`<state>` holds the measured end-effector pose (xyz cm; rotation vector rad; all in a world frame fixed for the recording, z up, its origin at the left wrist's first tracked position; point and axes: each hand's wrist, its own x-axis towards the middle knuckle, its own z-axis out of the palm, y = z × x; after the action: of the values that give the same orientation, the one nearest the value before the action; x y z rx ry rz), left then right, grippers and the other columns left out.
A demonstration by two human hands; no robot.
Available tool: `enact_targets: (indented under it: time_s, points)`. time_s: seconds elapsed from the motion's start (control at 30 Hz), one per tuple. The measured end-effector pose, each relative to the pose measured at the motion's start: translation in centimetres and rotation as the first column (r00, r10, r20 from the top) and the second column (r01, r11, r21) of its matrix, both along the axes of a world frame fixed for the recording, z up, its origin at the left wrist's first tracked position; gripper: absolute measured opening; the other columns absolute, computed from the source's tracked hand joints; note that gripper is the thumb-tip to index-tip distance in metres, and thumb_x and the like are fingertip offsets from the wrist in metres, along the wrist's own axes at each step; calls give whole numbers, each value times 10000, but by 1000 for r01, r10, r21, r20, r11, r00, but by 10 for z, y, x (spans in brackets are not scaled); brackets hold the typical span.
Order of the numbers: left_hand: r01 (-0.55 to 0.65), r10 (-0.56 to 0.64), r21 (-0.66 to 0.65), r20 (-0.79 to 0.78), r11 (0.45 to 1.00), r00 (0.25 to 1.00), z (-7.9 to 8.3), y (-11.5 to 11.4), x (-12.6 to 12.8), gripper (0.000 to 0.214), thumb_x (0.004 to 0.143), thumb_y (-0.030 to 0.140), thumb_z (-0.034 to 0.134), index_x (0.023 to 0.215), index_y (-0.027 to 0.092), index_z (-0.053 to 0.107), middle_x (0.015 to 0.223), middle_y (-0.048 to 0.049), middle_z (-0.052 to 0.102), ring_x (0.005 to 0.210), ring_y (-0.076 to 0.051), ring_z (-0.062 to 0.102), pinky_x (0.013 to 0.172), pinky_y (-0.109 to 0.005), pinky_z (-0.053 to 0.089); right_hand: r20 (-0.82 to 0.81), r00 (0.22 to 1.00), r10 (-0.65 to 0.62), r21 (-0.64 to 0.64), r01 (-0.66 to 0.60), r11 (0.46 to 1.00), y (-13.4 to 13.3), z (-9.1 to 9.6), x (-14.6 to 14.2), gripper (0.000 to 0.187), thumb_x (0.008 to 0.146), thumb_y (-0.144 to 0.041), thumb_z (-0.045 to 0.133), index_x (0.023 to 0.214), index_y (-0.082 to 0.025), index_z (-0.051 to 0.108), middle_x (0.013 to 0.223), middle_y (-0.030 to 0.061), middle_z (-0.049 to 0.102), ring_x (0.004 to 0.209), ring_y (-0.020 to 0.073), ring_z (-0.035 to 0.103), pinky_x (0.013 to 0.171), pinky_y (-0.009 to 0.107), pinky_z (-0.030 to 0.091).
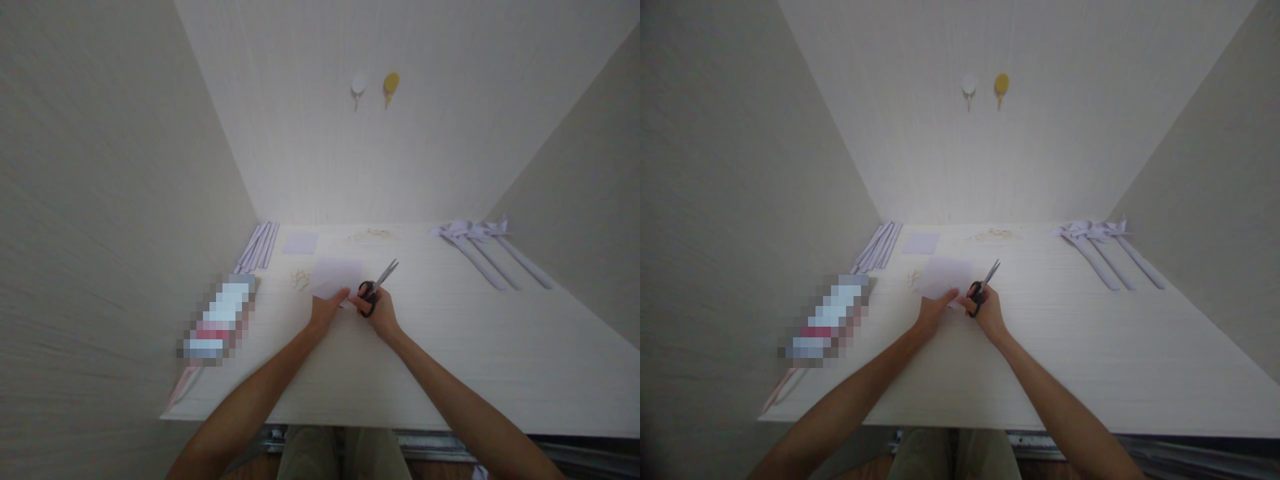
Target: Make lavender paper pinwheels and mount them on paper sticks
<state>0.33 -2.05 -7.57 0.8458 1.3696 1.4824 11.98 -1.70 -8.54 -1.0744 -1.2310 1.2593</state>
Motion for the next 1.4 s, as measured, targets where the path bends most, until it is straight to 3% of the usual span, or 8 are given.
enact_targets:
  time_s: [0.27,0.47,0.6,0.8,0.9,1.1,1.3,1.4]
  points:
    - [60,-60,-10,-59,998,996,-4,-1,0,220,531,258,666,721,154,630,784,-52,663,718,-181,608,644,-291,482,6,1000,-16,-23,16,1000,0,1,-1,319,526,-317,699,634,-176,434,425,-85,447,345,62,425,352,183,326]
    - [71,-72,-15,-92,997,993,-6,1,0,191,529,243,662,697,157,634,754,-37,668,732,-174,606,693,-288,469,-12,999,-32,-34,32,999,1,-2,0,356,484,-328,721,616,-177,427,452,-84,448,340,62,433,332,180,326]
    - [103,-103,4,-31,995,994,-5,1,0,166,522,219,662,672,156,631,718,-29,665,688,-166,602,683,-286,466,7,999,-33,-39,34,999,1,-1,0,362,480,-336,721,606,-176,421,454,-79,449,338,67,438,329,183,324]
    - [29,-32,55,42,998,999,-14,7,-6,197,563,273,640,709,146,605,732,-32,658,678,-146,599,676,-271,461,76,996,56,-35,-53,998,2,3,3,313,600,-405,629,671,-164,442,568,-3,573,409,78,479,393,196,357]
    - [28,-34,65,101,997,994,-17,14,-12,212,601,321,604,686,129,583,656,-41,643,604,-148,600,575,-264,465,68,983,173,-78,-167,983,-3,7,8,331,681,-471,523,688,-143,481,608,19,579,408,64,449,367,183,319]
    - [-34,8,111,233,993,973,-13,21,-22,261,633,302,573,824,128,534,681,-31,637,607,-142,618,549,-239,461,264,854,448,-213,-401,891,-23,17,13,510,727,-570,383,493,-130,495,377,-41,376,317,40,294,322,185,195]
    - [-109,64,149,278,983,959,-10,22,-28,241,629,296,579,796,133,521,667,-15,633,581,-139,618,533,-232,453,447,720,531,-231,-480,846,-28,15,5,566,714,-592,385,388,-136,463,334,-27,373,322,47,323,372,201,238]
    - [-96,54,146,271,985,961,-11,22,-27,238,627,306,582,769,122,528,654,-29,635,561,-140,615,518,-231,450,470,706,530,-263,-461,847,-28,14,2,563,706,-596,391,385,-140,466,330,-23,391,313,51,328,373,207,243]
